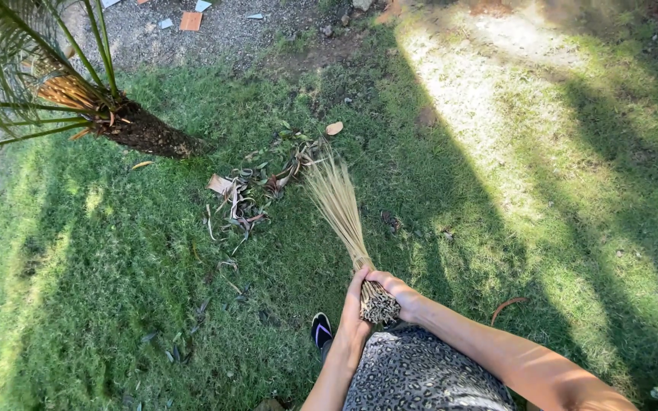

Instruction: Holding and inspecting a bundle of sticks (sapu lidi) in an outdoor garden area.

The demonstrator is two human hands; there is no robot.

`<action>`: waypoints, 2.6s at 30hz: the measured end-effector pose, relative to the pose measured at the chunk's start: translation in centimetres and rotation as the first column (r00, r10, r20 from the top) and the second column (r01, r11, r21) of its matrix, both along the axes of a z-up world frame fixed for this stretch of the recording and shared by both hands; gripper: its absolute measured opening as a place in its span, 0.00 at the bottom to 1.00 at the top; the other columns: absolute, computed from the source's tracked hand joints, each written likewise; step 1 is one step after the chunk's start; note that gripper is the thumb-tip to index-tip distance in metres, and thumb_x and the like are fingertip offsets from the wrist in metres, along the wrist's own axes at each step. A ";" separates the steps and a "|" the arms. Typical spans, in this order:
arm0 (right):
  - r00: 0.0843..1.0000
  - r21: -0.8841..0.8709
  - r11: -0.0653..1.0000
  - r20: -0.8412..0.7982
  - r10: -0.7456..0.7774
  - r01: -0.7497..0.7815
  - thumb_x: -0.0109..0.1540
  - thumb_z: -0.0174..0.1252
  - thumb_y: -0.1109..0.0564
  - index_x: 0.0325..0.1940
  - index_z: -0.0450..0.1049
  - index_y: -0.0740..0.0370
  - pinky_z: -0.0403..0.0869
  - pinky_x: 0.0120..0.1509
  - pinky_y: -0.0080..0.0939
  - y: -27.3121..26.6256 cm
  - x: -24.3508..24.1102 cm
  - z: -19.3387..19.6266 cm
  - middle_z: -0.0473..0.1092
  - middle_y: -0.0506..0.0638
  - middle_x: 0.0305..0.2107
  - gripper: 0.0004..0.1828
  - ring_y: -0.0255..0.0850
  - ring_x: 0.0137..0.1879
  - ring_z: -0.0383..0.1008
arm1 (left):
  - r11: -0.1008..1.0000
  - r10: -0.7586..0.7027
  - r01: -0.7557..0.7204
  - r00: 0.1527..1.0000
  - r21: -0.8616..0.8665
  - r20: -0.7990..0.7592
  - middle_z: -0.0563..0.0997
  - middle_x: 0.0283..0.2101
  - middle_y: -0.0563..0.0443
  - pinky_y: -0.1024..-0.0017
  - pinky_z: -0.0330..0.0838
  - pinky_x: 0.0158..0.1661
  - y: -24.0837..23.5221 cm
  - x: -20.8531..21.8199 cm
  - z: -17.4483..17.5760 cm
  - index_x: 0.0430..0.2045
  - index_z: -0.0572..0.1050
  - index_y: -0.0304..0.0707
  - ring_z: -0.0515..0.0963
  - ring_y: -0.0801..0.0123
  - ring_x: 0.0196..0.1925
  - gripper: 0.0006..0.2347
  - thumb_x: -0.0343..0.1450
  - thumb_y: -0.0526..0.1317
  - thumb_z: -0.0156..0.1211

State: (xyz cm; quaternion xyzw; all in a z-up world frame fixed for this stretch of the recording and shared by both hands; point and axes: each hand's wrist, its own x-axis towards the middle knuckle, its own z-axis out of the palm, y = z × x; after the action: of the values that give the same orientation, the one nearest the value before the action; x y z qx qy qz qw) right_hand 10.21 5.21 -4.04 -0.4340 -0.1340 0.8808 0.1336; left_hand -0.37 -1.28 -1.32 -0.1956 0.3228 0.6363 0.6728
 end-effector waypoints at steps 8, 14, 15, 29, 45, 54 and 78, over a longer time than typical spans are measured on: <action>0.982 -0.152 0.971 -0.063 0.179 -0.187 0.64 0.58 0.49 0.43 0.76 0.58 0.81 0.39 0.45 0.1 0.0 2.1 0.77 0.52 0.33 0.12 0.43 0.32 0.78 | 0.995 0.032 -0.036 0.998 -0.090 -0.056 0.82 0.32 0.50 0.66 0.83 0.36 -1.0 0.0 -3.8 0.37 0.78 0.39 0.84 0.65 0.32 0.10 0.69 0.44 0.66; 0.987 -0.025 0.997 -0.145 0.075 -0.080 0.65 0.58 0.53 0.45 0.77 0.59 0.80 0.41 0.43 -0.4 -0.7 1.7 0.78 0.51 0.35 0.09 0.40 0.35 0.79 | 0.986 0.084 -0.109 0.978 -0.125 -0.191 0.83 0.35 0.49 0.68 0.81 0.35 -1.0 -0.2 1.0 0.40 0.80 0.36 0.84 0.66 0.33 0.12 0.69 0.44 0.66; 0.990 0.020 0.998 -0.125 0.068 -0.066 0.65 0.58 0.53 0.45 0.77 0.58 0.80 0.41 0.43 -0.3 -0.7 2.3 0.78 0.51 0.34 0.09 0.40 0.35 0.79 | 0.991 0.080 -0.098 0.979 -0.087 -0.190 0.83 0.34 0.49 0.68 0.81 0.35 -0.9 -0.3 0.7 0.40 0.79 0.36 0.83 0.66 0.33 0.12 0.69 0.44 0.67; 0.993 -0.147 0.983 -0.057 0.107 -0.114 0.64 0.60 0.48 0.44 0.77 0.60 0.81 0.36 0.47 -0.2 1.1 -0.2 0.78 0.52 0.31 0.13 0.44 0.29 0.78 | 0.995 -0.049 0.042 0.996 -0.093 -0.073 0.84 0.34 0.48 0.63 0.84 0.38 -0.7 0.6 0.0 0.38 0.79 0.39 0.85 0.62 0.34 0.13 0.67 0.45 0.69; 0.989 -0.093 0.995 -0.145 0.022 -0.036 0.65 0.58 0.48 0.41 0.77 0.59 0.78 0.36 0.46 -1.8 -1.2 -1.7 0.78 0.52 0.30 0.12 0.44 0.30 0.76 | 0.986 -0.155 0.146 0.977 -0.076 -0.145 0.82 0.38 0.52 0.62 0.81 0.43 -1.0 -1.5 -2.0 0.40 0.79 0.45 0.83 0.64 0.39 0.11 0.71 0.49 0.66; 0.994 -0.174 0.981 -0.088 0.067 -0.081 0.65 0.58 0.48 0.43 0.74 0.55 0.78 0.35 0.47 -1.5 -1.0 -2.0 0.76 0.50 0.29 0.10 0.43 0.29 0.76 | 0.942 -0.286 0.268 0.956 -0.203 -0.064 0.83 0.35 0.52 0.57 0.81 0.42 -0.7 -2.0 -1.3 0.35 0.77 0.47 0.83 0.60 0.37 0.11 0.68 0.50 0.65; 0.971 0.036 0.987 -0.174 0.162 -0.158 0.66 0.58 0.53 0.47 0.77 0.59 0.81 0.40 0.42 -1.0 -1.9 0.9 0.78 0.50 0.35 0.10 0.40 0.35 0.80 | 0.989 0.142 -0.146 0.980 -0.021 -0.141 0.84 0.35 0.50 0.67 0.82 0.40 -2.5 -1.1 0.6 0.39 0.80 0.39 0.84 0.66 0.36 0.10 0.71 0.44 0.64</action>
State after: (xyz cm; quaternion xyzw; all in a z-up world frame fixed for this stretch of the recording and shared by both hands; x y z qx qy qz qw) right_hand 8.34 4.18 -3.16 -0.3405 -0.1657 0.9222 0.0783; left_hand -1.46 -3.74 -0.71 -0.1841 0.3639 0.6902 0.5977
